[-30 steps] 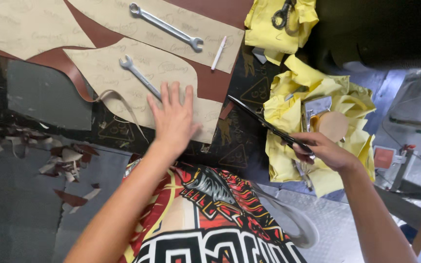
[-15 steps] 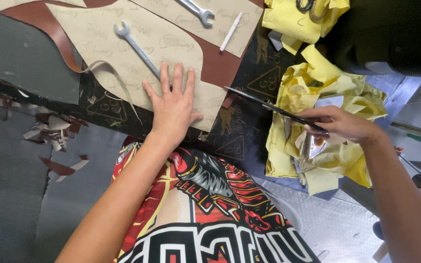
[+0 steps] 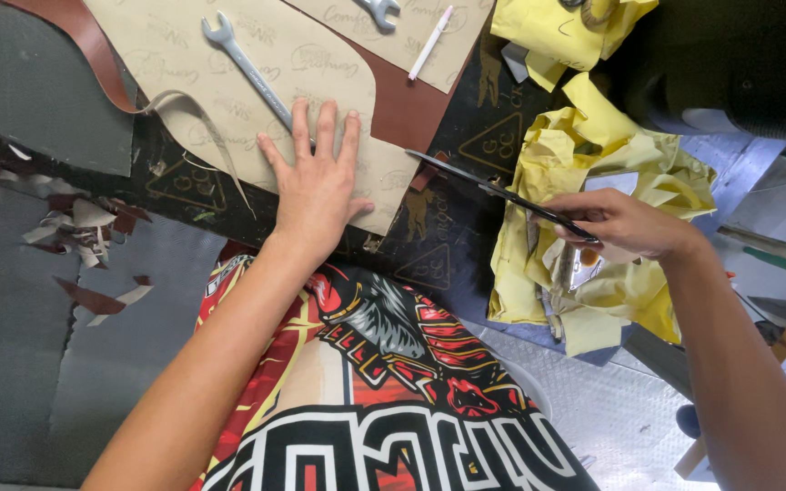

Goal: The person uses large shears to cut a piece of brown leather laid over a paper template on a workbench. They carefully follow the template's outline, adjusting the leather and using a wrench to hold the material in place during the cutting process.

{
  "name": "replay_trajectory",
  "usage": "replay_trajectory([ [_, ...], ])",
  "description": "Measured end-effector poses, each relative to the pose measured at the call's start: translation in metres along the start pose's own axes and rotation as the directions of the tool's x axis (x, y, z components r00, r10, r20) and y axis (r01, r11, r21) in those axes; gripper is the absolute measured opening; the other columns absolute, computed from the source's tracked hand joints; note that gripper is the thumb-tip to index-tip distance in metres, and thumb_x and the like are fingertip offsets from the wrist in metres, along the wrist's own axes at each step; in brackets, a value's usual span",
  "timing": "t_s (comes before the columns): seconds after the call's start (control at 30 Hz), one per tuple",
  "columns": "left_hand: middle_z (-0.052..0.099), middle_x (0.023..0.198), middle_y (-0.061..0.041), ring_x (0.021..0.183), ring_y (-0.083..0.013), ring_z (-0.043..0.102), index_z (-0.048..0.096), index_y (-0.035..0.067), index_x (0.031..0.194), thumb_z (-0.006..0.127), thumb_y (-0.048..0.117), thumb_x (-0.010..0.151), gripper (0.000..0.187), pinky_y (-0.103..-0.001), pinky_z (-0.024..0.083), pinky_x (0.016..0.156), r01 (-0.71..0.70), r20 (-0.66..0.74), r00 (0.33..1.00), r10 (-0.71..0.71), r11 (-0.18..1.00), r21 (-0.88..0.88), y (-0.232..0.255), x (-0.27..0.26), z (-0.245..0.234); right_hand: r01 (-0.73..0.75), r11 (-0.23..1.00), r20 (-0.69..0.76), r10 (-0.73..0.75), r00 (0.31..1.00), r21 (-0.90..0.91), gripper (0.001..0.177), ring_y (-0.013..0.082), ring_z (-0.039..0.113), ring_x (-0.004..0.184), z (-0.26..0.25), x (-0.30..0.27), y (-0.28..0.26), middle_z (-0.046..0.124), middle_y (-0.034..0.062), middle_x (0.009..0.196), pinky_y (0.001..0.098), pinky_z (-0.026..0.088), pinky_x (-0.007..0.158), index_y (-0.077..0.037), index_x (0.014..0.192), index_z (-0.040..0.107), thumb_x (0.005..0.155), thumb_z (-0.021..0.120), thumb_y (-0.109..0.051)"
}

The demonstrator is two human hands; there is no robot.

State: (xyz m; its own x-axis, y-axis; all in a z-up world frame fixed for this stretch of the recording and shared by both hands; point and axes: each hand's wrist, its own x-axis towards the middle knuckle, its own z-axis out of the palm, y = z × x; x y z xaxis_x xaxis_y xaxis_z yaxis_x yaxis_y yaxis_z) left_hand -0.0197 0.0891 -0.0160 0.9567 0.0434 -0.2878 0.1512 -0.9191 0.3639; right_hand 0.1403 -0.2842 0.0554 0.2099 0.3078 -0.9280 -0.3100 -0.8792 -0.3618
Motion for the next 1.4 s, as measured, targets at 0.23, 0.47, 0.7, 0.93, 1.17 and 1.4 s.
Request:
replay_trajectory([
  [0.23,0.028,0.160,-0.018,0.150,-0.0458,0.014,0.036,0.010,0.157,0.090,0.045,0.063,0.114,-0.086,0.024,0.102,0.009,-0.001,1.000,-0.009,1.000,0.004,0.000,0.001,0.000,0.090,0.993,0.040,-0.093,0.995,0.078,0.040,0.0084,0.064,0.068,-0.001,0.004,0.007,0.071,0.0013,0.082,0.0283,0.055,0.057,-0.005,0.129,0.067,0.091,0.062,-0.018],
  [0.47,0.030,0.160,-0.018,0.150,-0.0458,0.016,0.036,0.009,0.156,0.091,0.045,0.062,0.115,-0.085,0.024,0.102,0.002,-0.023,1.000,-0.002,1.000,-0.004,0.001,-0.001,-0.001,0.025,1.000,0.007,-0.025,1.000,0.010,0.038,0.0105,0.057,0.055,0.010,0.000,-0.021,0.061,0.0015,0.069,0.0293,0.050,0.045,-0.009,0.125,0.074,0.089,0.066,-0.018],
  [0.7,0.031,0.159,-0.017,0.150,-0.0453,0.017,0.036,0.010,0.157,0.091,0.047,0.062,0.115,-0.085,0.025,0.101,0.003,-0.035,0.999,-0.003,1.000,0.013,-0.001,0.000,0.001,0.068,0.998,-0.001,-0.068,0.998,0.002,0.043,0.0081,0.062,0.069,0.009,0.012,-0.015,0.069,0.0011,0.079,0.0253,0.051,0.057,-0.006,0.128,0.070,0.087,0.068,-0.018],
  [0.93,0.031,0.159,-0.016,0.149,-0.0439,0.017,0.036,0.012,0.156,0.091,0.046,0.061,0.116,-0.085,0.025,0.101,0.011,-0.038,0.999,-0.010,1.000,0.006,0.000,-0.002,0.000,0.163,0.982,0.058,-0.169,0.984,0.096,0.041,0.0081,0.058,0.077,0.007,0.018,-0.005,0.068,0.0000,0.090,0.0246,0.050,0.067,0.000,0.130,0.069,0.092,0.067,-0.013],
  [1.17,0.031,0.160,-0.015,0.150,-0.0435,0.018,0.037,0.012,0.157,0.091,0.047,0.062,0.115,-0.085,0.025,0.102,0.013,-0.029,0.999,-0.013,1.000,0.017,0.001,-0.002,-0.001,0.160,0.987,0.049,-0.161,0.986,0.022,0.042,0.0072,0.062,0.083,0.015,0.019,-0.022,0.070,0.0007,0.095,0.0247,0.052,0.073,-0.002,0.131,0.068,0.092,0.066,-0.015],
  [1.4,0.033,0.157,-0.015,0.148,-0.0426,0.021,0.040,0.012,0.153,0.089,0.047,0.063,0.109,-0.084,0.027,0.099,0.002,-0.058,0.998,-0.001,1.000,0.019,-0.002,-0.001,0.001,0.136,0.991,0.050,-0.136,0.990,-0.008,0.041,0.0090,0.064,0.086,0.016,0.017,-0.027,0.072,0.0030,0.098,0.0265,0.055,0.076,-0.003,0.132,0.068,0.092,0.065,-0.014],
])
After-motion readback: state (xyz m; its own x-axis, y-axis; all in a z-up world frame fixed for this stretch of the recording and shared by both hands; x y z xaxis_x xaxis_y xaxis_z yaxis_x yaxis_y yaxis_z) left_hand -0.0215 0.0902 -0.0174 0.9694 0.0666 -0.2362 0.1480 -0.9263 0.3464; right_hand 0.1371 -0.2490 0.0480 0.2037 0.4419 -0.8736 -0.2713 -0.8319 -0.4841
